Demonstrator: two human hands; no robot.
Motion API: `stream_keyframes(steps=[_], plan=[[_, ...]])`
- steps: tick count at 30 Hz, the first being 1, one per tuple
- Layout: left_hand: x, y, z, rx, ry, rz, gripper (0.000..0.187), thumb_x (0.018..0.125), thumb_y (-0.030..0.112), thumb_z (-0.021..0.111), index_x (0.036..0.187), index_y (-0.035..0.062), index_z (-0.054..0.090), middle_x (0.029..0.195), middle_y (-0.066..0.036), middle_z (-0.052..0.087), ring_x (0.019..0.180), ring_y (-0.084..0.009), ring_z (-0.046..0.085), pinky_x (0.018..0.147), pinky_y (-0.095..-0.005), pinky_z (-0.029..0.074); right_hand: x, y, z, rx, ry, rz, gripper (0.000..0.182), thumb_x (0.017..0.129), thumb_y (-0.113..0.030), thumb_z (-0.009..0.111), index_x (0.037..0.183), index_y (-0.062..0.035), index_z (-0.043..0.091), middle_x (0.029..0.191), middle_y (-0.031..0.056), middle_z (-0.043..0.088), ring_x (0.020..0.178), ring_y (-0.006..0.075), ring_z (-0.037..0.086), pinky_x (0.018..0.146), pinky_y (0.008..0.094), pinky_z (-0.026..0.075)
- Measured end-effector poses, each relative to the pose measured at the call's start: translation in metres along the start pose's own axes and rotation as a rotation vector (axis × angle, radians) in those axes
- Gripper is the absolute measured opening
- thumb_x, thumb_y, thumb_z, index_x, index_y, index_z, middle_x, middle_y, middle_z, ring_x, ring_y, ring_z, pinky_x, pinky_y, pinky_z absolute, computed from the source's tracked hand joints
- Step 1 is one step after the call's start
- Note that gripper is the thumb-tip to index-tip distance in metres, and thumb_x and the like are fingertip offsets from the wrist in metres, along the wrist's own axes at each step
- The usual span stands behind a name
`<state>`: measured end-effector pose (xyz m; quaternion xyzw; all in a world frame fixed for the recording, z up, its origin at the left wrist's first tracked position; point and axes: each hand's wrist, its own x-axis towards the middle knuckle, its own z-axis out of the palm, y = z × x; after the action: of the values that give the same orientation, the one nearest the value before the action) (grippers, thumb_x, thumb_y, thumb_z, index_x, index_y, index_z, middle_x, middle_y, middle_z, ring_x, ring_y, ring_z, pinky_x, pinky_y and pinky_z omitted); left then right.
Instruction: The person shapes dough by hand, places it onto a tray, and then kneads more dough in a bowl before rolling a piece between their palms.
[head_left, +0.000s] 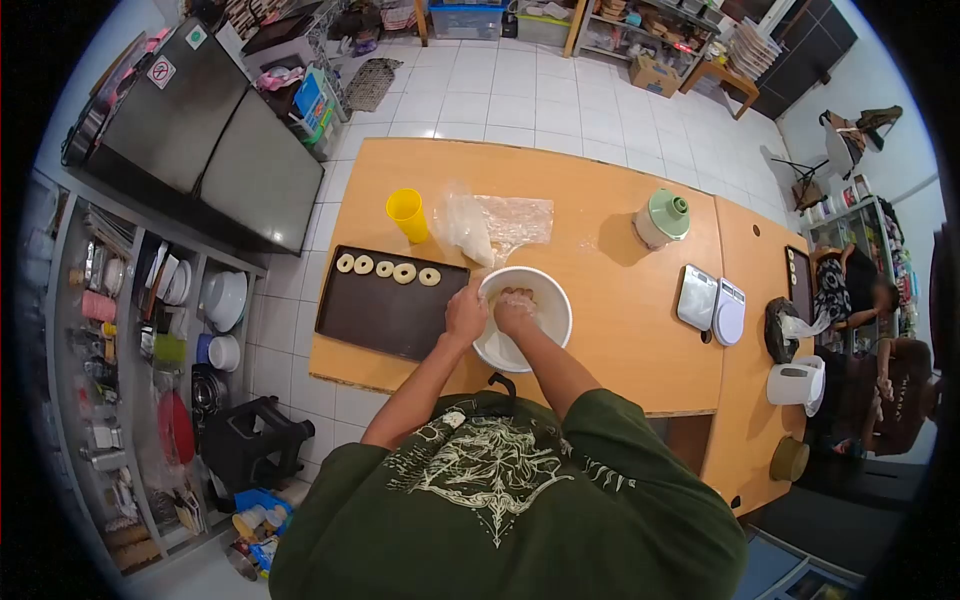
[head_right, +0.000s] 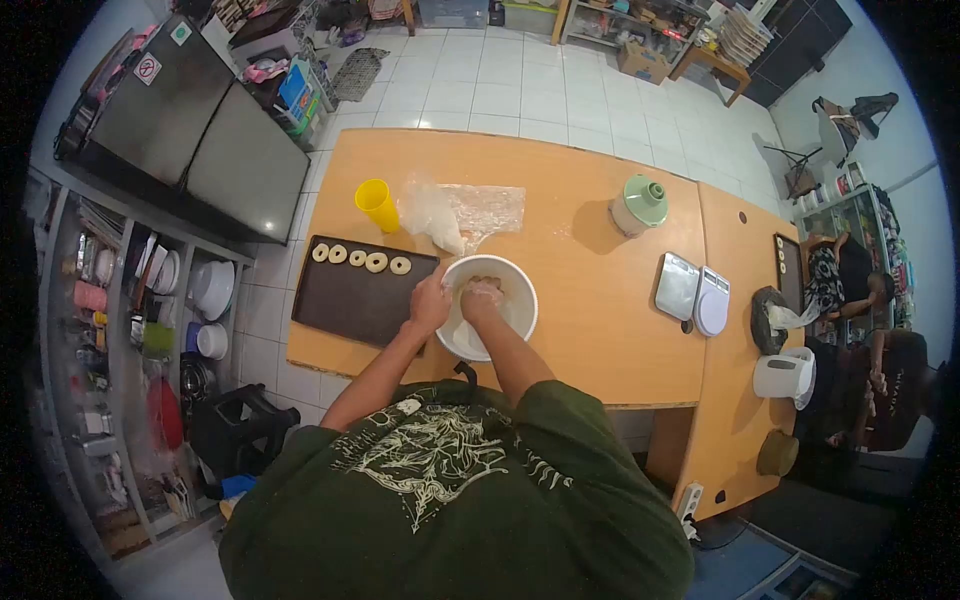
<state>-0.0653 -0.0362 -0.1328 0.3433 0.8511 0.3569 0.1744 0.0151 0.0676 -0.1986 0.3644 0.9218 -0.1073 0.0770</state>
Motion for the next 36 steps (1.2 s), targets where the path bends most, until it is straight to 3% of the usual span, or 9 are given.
stream_keyframes(steps=[2, 6, 8, 12, 14, 17, 21, 26, 36], plan=[[0.0, -0.001, 0.002, -0.003, -0.006, -0.008, 0.028, 0.088, 0.01, 0.057, 0.116, 0.0056, 0.057, 0.098, -0.023, 0.065, 0.095, -0.0446, 0.062, 0.081, -0.0538, 0.049, -0.003, 0.012, -0.006, 0.003, -0.063, -0.218, 0.037, 0.081, -0.015, 0.06, 0.113, 0.0035, 0.061, 0.116, 0.0271, 0.06, 0.104, 0.0374, 0.06, 0.087, 0.0448, 0.052], [0.002, -0.005, 0.008, -0.013, 0.004, -0.031, 0.027, 0.088, 0.01, 0.057, 0.115, 0.0055, 0.057, 0.098, -0.023, 0.065, 0.095, -0.0448, 0.062, 0.081, -0.0539, 0.049, -0.033, 0.022, -0.027, 0.169, -0.084, -0.164, 0.037, 0.08, -0.013, 0.059, 0.112, 0.005, 0.061, 0.117, 0.0281, 0.059, 0.11, 0.0377, 0.057, 0.094, 0.0479, 0.047], [0.002, -0.005, 0.009, -0.017, 0.007, -0.022, 0.027, 0.088, 0.01, 0.058, 0.115, 0.0056, 0.057, 0.098, -0.023, 0.065, 0.095, -0.045, 0.062, 0.081, -0.0541, 0.049, -0.043, 0.026, -0.029, 0.153, -0.017, -0.282, 0.047, 0.079, -0.014, 0.06, 0.123, 0.0046, 0.058, 0.125, 0.0322, 0.054, 0.126, 0.0444, 0.046, 0.108, 0.049, 0.037], [0.001, 0.002, 0.002, -0.006, -0.005, -0.03, 0.027, 0.088, 0.01, 0.058, 0.115, 0.0064, 0.056, 0.097, -0.023, 0.065, 0.093, -0.0453, 0.062, 0.079, -0.0547, 0.049, -0.03, 0.031, 0.035, 0.15, 0.01, -0.228, 0.063, 0.08, -0.02, 0.061, 0.138, 0.001, 0.049, 0.136, 0.0349, 0.047, 0.137, 0.0486, 0.034, 0.116, 0.0506, 0.025], [0.003, -0.002, 0.006, -0.028, 0.003, -0.006, 0.028, 0.087, 0.01, 0.058, 0.115, 0.0065, 0.056, 0.097, -0.023, 0.065, 0.093, -0.0453, 0.063, 0.079, -0.0547, 0.049, -0.031, 0.021, 0.011, -0.075, -0.216, -0.287, 0.075, 0.08, -0.026, 0.061, 0.148, -0.0025, 0.038, 0.143, 0.034, 0.042, 0.142, 0.0482, 0.026, 0.119, 0.0516, 0.019], [0.002, -0.006, 0.003, -0.017, 0.025, 0.022, 0.027, 0.087, 0.009, 0.058, 0.114, 0.0069, 0.057, 0.096, -0.023, 0.066, 0.092, -0.0451, 0.063, 0.079, -0.0546, 0.049, -0.03, 0.012, -0.041, 0.01, -0.351, -0.282, 0.072, 0.076, -0.022, 0.063, 0.143, -0.0039, 0.046, 0.124, 0.0351, 0.058, 0.135, 0.0431, 0.043, 0.115, 0.0497, 0.029], [0.001, -0.002, 0.002, -0.056, 0.016, 0.024, 0.028, 0.088, 0.009, 0.057, 0.116, 0.0078, 0.058, 0.097, -0.023, 0.066, 0.093, -0.0448, 0.062, 0.079, -0.0537, 0.049, -0.01, 0.015, -0.013, 0.004, -0.54, -0.258, 0.067, 0.076, -0.025, 0.065, 0.139, -0.0075, 0.051, 0.134, 0.0317, 0.053, 0.131, 0.0476, 0.045, 0.115, 0.0529, 0.028], [-0.001, -0.008, 0.008, -0.02, 0.039, 0.018, 0.034, 0.088, 0.009, 0.056, 0.121, 0.0086, 0.059, 0.099, -0.023, 0.066, 0.095, -0.0437, 0.063, 0.081, -0.0523, 0.05, -0.022, -0.011, -0.042, -0.123, -0.502, -0.241, 0.065, 0.075, -0.026, 0.067, 0.137, -0.0117, 0.056, 0.153, 0.0294, 0.031, 0.141, 0.0566, 0.021, 0.109, 0.0719, 0.017], [-0.006, -0.004, 0.01, 0.001, 0.024, -0.063, 0.037, 0.088, 0.008, 0.057, 0.124, 0.0092, 0.058, 0.105, -0.021, 0.066, 0.099, -0.0431, 0.062, 0.083, -0.0519, 0.05, -0.031, 0.028, -0.004, -0.03, -0.44, -0.319, 0.056, 0.077, -0.022, 0.061, 0.134, -0.028, 0.061, 0.149, 0.0314, 0.036, 0.145, 0.0556, 0.007, 0.114, 0.0679, 0.006]])
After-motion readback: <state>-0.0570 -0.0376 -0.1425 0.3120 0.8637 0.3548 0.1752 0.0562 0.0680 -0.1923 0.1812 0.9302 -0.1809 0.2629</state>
